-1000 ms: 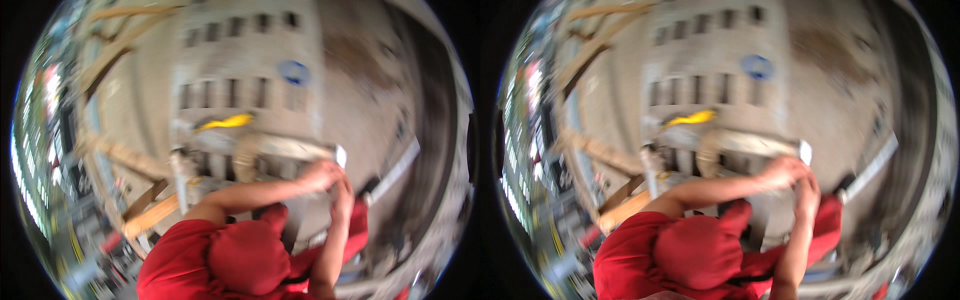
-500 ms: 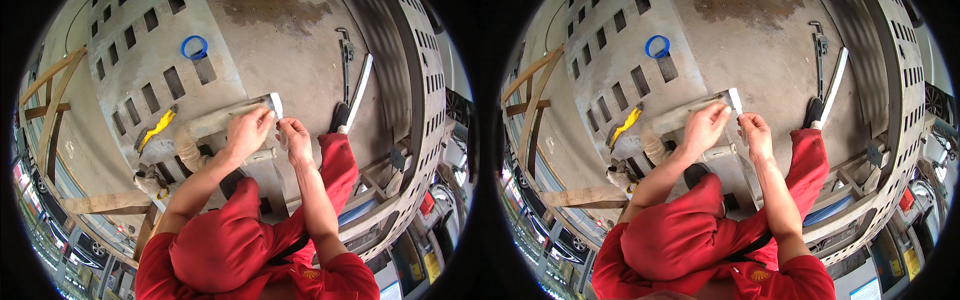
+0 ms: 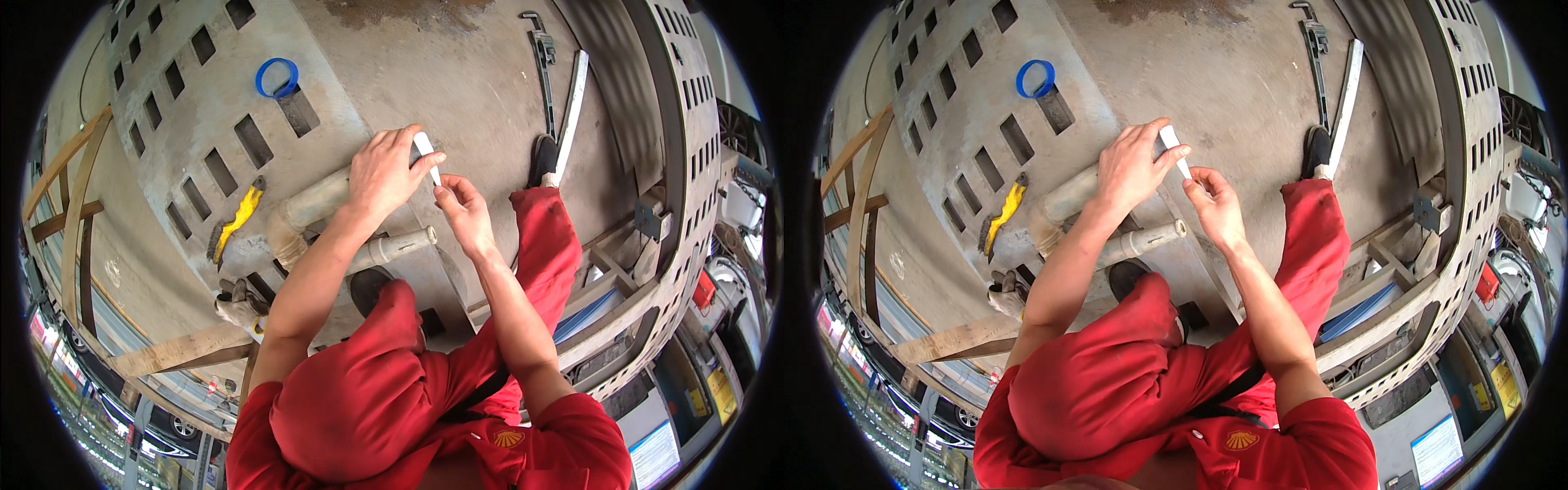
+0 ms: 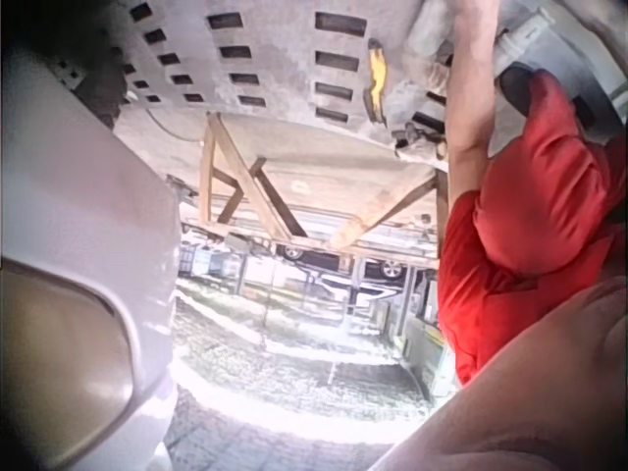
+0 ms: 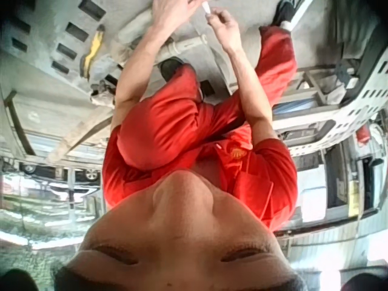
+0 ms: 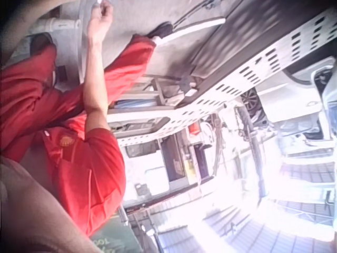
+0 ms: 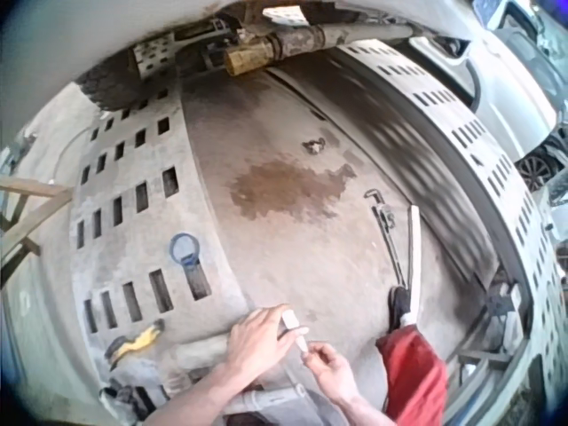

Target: The person wraps white tape around a metal pipe section to create a seal. They then put on gloves and use a wrench to tighten a clamp on the vehicle's exhaust system. Finally, they insert the taped pipe section into the exhaust pipe and secure it.

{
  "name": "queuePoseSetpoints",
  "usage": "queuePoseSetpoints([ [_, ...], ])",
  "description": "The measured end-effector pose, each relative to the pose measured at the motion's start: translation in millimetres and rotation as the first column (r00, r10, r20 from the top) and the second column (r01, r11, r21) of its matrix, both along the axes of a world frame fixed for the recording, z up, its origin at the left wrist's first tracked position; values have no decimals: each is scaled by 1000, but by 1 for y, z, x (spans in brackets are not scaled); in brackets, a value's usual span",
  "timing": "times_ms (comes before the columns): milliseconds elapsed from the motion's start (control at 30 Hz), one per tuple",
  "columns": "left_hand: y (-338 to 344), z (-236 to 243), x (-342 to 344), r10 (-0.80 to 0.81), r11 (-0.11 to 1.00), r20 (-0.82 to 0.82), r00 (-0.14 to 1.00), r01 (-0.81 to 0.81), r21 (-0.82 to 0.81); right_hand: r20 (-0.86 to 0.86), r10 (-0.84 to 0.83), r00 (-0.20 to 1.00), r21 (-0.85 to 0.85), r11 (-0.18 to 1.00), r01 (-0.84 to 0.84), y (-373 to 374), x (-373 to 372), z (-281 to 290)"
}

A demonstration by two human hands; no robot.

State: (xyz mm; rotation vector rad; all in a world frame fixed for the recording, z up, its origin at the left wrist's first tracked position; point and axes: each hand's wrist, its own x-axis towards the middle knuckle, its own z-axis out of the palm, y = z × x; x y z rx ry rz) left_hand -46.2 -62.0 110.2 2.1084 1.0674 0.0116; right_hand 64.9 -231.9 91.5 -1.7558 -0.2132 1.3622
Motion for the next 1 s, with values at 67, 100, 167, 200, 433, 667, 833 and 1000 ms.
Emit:
queuePoseSetpoints([
  [67,-1,-3,-1,3,1000,7,1000,-3,7,38,46,998,12,999,-46,-5,1,-1],
  [100,0,-2,-1,2,1000,10,1000,-3,11,56,61,997,23,998,-62,-4,1,2],
  [167,1,1,-2,5,1000,-17,1000,-5,0,36,68,997,46,996,-70,-3,2,4],
  [200,1,3,0,3,1000,-26,1000,-3,-6,4,59,998,57,997,-59,-3,3,2],
  [433,0,2,1,-22,1000,-24,999,22,-4,-202,-172,964,-30,985,169,2,2,-7],
  [667,1,1,1,-29,1000,-20,999,29,0,-226,-274,935,-92,961,259,0,0,-5],
  [833,1,1,0,-35,999,-20,999,35,15,-218,-305,927,-102,952,289,4,-2,5],
  [1000,1,3,0,-42,999,-16,999,42,17,-180,-348,920,-81,937,339,1,-1,3],
])
